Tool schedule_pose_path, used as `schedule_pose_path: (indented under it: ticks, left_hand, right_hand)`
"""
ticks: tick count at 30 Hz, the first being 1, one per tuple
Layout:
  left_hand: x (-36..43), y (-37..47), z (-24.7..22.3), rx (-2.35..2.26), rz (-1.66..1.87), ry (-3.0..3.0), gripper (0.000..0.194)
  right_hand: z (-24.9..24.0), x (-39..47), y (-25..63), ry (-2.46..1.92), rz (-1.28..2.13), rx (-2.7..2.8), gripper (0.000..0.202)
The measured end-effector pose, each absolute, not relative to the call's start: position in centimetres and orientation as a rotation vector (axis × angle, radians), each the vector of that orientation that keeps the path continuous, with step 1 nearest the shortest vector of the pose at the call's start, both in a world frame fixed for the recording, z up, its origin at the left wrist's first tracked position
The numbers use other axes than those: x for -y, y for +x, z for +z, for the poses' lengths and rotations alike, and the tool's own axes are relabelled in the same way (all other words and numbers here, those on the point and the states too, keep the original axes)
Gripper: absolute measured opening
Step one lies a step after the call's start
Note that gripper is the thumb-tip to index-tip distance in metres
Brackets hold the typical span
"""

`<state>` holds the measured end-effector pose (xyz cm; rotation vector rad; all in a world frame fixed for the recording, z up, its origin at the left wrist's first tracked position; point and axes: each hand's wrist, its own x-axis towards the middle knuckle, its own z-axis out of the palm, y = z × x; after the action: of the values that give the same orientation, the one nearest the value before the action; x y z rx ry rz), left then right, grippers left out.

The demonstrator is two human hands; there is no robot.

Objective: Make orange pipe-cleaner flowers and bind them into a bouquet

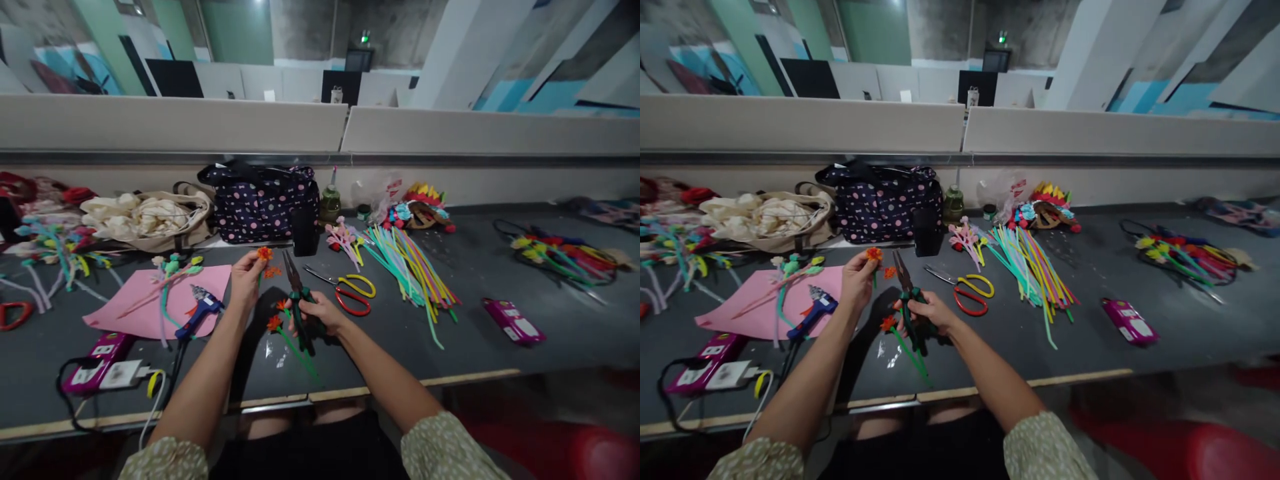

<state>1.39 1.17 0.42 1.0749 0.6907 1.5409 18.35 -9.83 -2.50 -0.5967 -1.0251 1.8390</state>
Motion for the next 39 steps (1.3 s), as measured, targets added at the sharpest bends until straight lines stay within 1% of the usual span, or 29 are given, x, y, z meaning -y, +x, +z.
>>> schedule_pose_path:
  ticks: [14, 21, 30, 39]
  left_hand:
    - [-0.9, 1.6, 0.4, -0.626, 1.473, 1.062, 0.02]
    - [-0.4, 1.8, 0.7, -0.634, 1.432, 1.063, 0.02]
    - [-0.5, 1.8, 0.6, -0.616, 1.454, 1.073, 0.017]
    - [-0.6, 1.7, 0.3, -0.615, 1.47, 1.126, 0.014]
  right_hand:
    - [-1.5, 10.3, 18.0, -0.634, 1.876, 1.131, 0.047]
    - [-2.0, 10.2, 18.1, -0.621, 1.899, 1.125, 0.049]
    - [-2.6, 10.1, 18.4, -0.578, 1.923, 1.152, 0.044]
    - [-2.7, 10.0, 18.5, -0.588, 1.928, 1.162, 0.044]
